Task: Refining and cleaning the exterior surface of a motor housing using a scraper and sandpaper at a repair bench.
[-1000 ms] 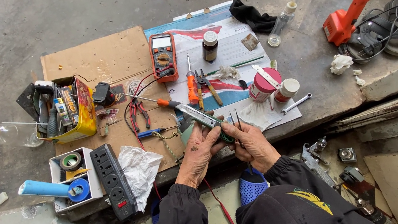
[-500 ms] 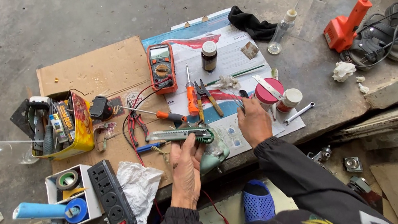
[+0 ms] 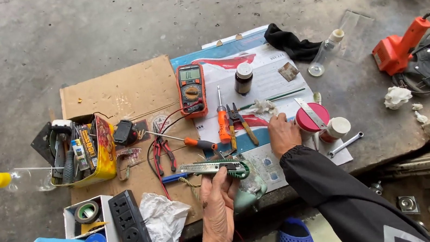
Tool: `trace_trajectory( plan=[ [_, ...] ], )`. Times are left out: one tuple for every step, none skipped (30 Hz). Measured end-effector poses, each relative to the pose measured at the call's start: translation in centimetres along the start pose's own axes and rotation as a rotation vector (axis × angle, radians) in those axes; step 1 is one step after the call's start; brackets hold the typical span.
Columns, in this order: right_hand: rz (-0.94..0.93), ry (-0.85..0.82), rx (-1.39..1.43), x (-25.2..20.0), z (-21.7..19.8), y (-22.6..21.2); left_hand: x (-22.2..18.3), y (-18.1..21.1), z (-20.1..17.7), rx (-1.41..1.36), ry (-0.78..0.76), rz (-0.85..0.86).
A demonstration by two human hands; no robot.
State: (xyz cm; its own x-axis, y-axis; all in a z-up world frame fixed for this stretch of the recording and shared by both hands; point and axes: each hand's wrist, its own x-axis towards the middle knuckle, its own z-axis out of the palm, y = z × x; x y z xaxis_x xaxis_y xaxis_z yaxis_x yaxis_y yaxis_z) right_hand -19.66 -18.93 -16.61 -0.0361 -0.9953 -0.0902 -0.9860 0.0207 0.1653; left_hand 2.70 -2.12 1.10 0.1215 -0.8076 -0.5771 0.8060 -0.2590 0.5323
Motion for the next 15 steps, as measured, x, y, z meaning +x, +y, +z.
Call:
trace_trajectory(
  plan=[
    [0.001,0.0,-0.002,-0.6,-0.6,-0.1,0.1,-0.1,-0.1,-0.001,-0.001,-0.001],
    [-0.013,-0.011,0.025,-1.2,-1.2,-0.3,0.2,-0.2,-0.3,0.012,0.002,0.006],
    [-0.029,-0.022,0.051,-1.8,-1.8,-0.5,0.2,-0.3,-0.5,0.023,0.007,0.015],
    [-0.031,-0.021,0.049,-3.5,-4.7,-0.7,0.1,-0.2,-0.4,0.021,0.007,0.016],
    [0.036,-0.046,0.305,-5.2,-7.5,-0.9,0.0,-0.1,-0.3,0.017,-0.018,0.016],
    [0.104,-0.071,0.561,-6.8,-10.3,-1.1,-0.2,0.1,-0.3,0.014,-0.043,0.017],
    [0.104,-0.073,0.56,-8.4,-12.1,-1.0,0.0,0.0,-0.6,0.013,-0.041,0.016],
    [0.172,-0.053,0.835,-10.0,-13.8,-0.7,0.2,-0.1,-0.8,0.017,-0.043,0.017],
    [0.246,-0.031,1.112,-11.6,-15.5,-0.4,0.4,-0.2,-0.9,0.025,-0.047,0.014],
    [0.252,-0.031,1.113,-12.8,-16.2,-0.4,0.6,-0.6,-1.3,0.028,-0.049,0.01],
    [0.263,-0.017,1.336,-14.0,-17.0,-0.4,0.8,-0.9,-1.6,0.047,-0.063,0.041],
    [0.272,-0.001,1.559,-15.2,-17.7,-0.4,0.9,-1.3,-1.9,0.065,-0.078,0.071],
    [0.272,0.006,1.561,-16.0,-18.2,-0.4,0.1,-0.7,-1.1,0.066,-0.084,0.072],
    [0.224,-0.002,1.612,-16.8,-18.6,-0.4,-0.6,-0.1,-0.2,0.118,-0.068,0.057],
    [0.184,-0.016,1.659,-18.0,-18.8,-0.3,-1.7,0.2,0.3,0.172,-0.046,0.034]
  ],
)
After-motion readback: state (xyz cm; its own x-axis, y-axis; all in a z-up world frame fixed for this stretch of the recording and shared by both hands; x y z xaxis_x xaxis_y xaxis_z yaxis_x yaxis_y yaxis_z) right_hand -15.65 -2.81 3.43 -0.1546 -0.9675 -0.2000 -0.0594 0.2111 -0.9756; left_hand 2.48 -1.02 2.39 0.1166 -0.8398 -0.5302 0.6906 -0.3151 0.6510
